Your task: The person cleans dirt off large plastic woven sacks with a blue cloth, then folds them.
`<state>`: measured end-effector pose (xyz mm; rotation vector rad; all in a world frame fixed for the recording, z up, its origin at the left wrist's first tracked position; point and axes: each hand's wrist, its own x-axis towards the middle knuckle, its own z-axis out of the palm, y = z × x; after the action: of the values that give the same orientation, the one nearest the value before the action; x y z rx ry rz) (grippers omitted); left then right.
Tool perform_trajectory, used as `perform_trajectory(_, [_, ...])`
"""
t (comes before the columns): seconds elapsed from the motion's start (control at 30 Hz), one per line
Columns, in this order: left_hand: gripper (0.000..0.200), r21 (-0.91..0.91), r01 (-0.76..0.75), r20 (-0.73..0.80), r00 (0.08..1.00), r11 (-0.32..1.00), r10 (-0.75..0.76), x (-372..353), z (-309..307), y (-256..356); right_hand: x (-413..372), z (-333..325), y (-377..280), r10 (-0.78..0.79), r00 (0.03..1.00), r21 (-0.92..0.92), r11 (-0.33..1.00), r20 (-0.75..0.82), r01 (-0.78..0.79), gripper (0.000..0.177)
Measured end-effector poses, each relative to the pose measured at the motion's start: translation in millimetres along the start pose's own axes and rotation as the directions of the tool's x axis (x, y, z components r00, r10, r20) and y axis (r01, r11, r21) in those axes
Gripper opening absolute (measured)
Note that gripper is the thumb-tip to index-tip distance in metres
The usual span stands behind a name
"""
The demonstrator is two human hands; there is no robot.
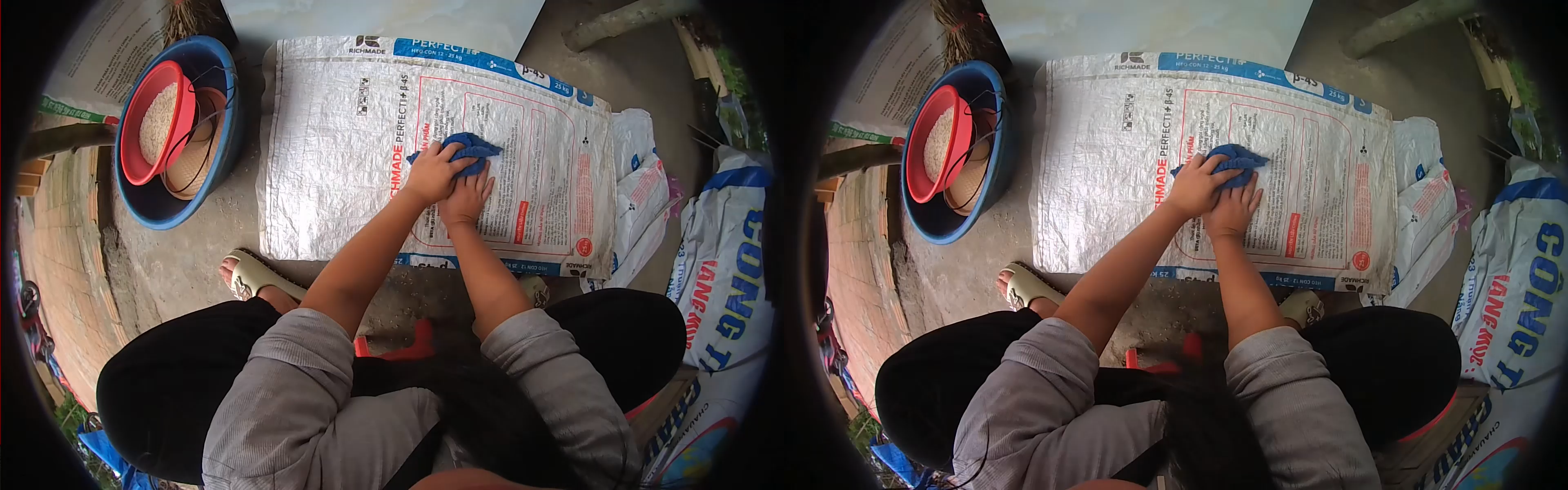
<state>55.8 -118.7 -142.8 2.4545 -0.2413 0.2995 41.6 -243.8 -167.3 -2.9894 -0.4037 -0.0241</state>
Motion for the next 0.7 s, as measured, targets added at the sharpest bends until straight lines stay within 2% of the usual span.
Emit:
perform_trajectory(0.1, [0.046, 0.167, -0.013, -0.006, 1.0, 0.986, 0.014, 2.2, -23.5, -32.6, 1.9, 1.8, 0.9, -0.011, 0.998, 0.028, 1.0, -0.057, 0.013, 0.061])
perform_trajectory(0.2, [0.048, 0.29, 0.302, -0.17, 0.95, 0.908, -0.262, -2.2, -58.6, -81.4, 1.5, -1.4, -1.9, -0.004, 0.997, 0.057, 0.998, -0.079, 0.009, 0.061])
perform_trajectory(0.23, [0.048, 0.301, 0.428, -0.239, 0.899, 0.852, -0.367, -6.6, -72.3, -100.4, 1.8, -0.3, -1.4, -0.004, 0.997, 0.048, 0.999, -0.075, 0.007, 0.06])
perform_trajectory(0.33, [0.051, 0.23, 0.7, -0.462, 0.69, 0.676, -0.557, -28.5, -109.9, -150.1, 1.5, 0.2, -1.0, 0.004, 0.998, 0.045, 0.999, -0.064, -0.001, 0.06])
perform_trajectory(0.43, [0.054, 0.082, 0.864, -0.571, 0.449, 0.497, -0.687, -40.2, -127.6, -170.7, 2.3, 0.1, -1.1, 0.005, 0.998, 0.046, 0.999, -0.066, -0.002, 0.061])
perform_trajectory(0.47, [0.055, 0.037, 0.871, -0.631, 0.4, 0.49, -0.664, -40.7, -123.5, -170.6, 2.0, 0.4, -1.5, 0.007, 0.998, 0.042, 0.999, -0.066, -0.005, 0.061])
perform_trajectory(0.5, [0.055, 0.043, 0.87, -0.631, 0.405, 0.491, -0.662, -36.2, -118.9, -162.4, 1.3, -0.1, -2.5, 0.012, 0.998, 0.046, 0.999, -0.065, -0.009, 0.061])
perform_trajectory(0.57, [0.055, -0.032, 0.809, -0.676, 0.414, 0.586, -0.609, -18.6, -99.2, -130.4, 1.4, -2.0, -3.3, 0.018, 0.998, 0.061, 0.998, -0.057, -0.014, 0.057])
perform_trajectory(0.63, [0.055, -0.002, 0.625, -0.468, 0.689, 0.78, -0.553, -1.3, -74.7, -90.8, 2.2, -0.8, -2.0, 0.01, 0.998, 0.055, 0.998, -0.063, -0.006, 0.059])
perform_trajectory(0.67, [0.055, 0.048, 0.492, -0.415, 0.801, 0.869, -0.431, 6.9, -56.0, -66.9, 1.8, -0.3, -1.7, 0.0, 0.998, 0.053, 0.999, -0.07, 0.004, 0.061])
perform_trajectory(0.7, [0.055, 0.03, 0.366, -0.285, 0.895, 0.93, -0.343, 13.3, -44.6, -40.0, 1.5, -0.8, -0.9, -0.003, 0.998, 0.052, 0.999, -0.069, 0.007, 0.061])
